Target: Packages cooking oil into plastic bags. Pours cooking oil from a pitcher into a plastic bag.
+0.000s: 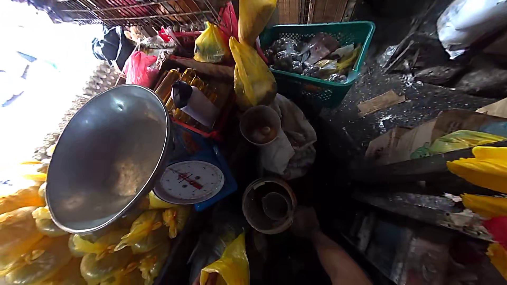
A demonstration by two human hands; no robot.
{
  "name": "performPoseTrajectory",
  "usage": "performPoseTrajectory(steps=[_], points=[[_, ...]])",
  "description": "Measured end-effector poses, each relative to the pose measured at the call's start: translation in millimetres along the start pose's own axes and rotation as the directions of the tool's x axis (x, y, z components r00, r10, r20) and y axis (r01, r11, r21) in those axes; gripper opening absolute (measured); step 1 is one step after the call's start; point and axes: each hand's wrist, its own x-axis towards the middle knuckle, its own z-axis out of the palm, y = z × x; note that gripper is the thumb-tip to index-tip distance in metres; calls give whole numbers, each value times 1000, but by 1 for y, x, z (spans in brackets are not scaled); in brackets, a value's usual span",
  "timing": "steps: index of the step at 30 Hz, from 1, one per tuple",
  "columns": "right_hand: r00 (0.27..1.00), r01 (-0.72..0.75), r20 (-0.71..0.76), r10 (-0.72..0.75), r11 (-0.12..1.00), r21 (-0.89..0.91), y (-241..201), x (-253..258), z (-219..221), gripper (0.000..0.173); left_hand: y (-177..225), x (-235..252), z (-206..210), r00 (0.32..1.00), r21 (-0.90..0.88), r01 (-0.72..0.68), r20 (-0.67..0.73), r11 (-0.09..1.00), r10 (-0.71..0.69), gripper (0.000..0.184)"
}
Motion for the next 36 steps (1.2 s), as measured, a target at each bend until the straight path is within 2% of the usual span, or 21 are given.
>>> performPoseTrajectory(steps=[2, 3, 5, 7, 8, 11, 15, 17, 20, 22, 23, 24, 25, 27, 28, 29, 31, 34, 36], points=[[999, 28, -20, -27, 999, 31, -6, 1, 3, 46, 32, -4, 12, 985, 46, 154, -90, 987, -149, 8], [999, 31, -37, -28, 996, 78, -13, -2, 5, 48, 39, -7, 14, 976, 36, 185, -125, 982, -180, 11], [995, -17, -88, 43, 963, 270, -31, -12, 1, 52, 40, -10, 8, 988, -7, 133, -81, 991, -133, 37], [981, -91, -96, 166, 843, 530, -51, -29, -10, 51, 43, -13, -2, 996, -26, 75, -36, 997, -76, 60], [972, -93, -112, 205, 780, 619, -61, -35, -17, 51, 46, -13, -6, 996, -46, 59, -64, 997, -62, 59], [951, 21, -227, 211, 687, 726, -86, -62, -50, 43, 61, -15, -20, 968, -74, 41, -245, 996, -58, 19], [939, 111, -281, 198, 599, 793, -110, -116, -105, 38, 76, -3, -56, 957, -60, -46, -289, 997, 26, 13], [902, 276, -405, 152, 519, 809, -117, -146, -128, 27, 76, 6, -79, 956, 1, -24, -293, 1000, 23, 21], [852, 515, -522, -41, 244, 822, -125, -204, -174, 26, 71, 20, -102, 969, 92, 69, -244, 993, -45, 35], [808, 584, -566, -162, 95, 806, -137, -241, -215, 33, 69, 32, -107, 983, 34, 53, -177, 998, -47, 53], [780, 615, -593, -198, 74, 785, -143, -257, -235, 42, 70, 39, -107, 987, -1, 25, -158, 1000, -25, 61], [746, 658, -632, -210, 82, 749, -152, -270, -253, 48, 72, 46, -104, 987, -25, -10, -160, 1000, 6, 61], [705, 706, -679, -205, 102, 701, -162, -283, -271, 46, 77, 53, -100, 985, -34, -38, -171, 999, 32, 53], [607, 794, -778, -163, 148, 589, -184, -303, -300, 35, 94, 66, -92, 987, 14, -54, -153, 998, 55, 33], [561, 825, -817, -133, 179, 537, -196, -311, -315, 28, 104, 74, -89, 990, 55, -56, -124, 997, 62, 29], [518, 845, -849, -107, 220, 488, -207, -318, -328, 21, 115, 82, -86, 993, 100, -59, -98, 993, 69, 29], [449, 860, -891, -64, 303, 412, -228, -326, -350, 19, 134, 96, -82, 994, 186, -75, -68, 980, 89, 31], [406, 845, -909, -94, 418, 334, -250, -335, -376, 29, 161, 111, -78, 985, 310, -127, -69, 942, 156, 37], [393, 812, -908, -144, 517, 270, -261, -341, -389, 36, 180, 119, -79, 987, 413, -117, -50, 903, 151, 41]])
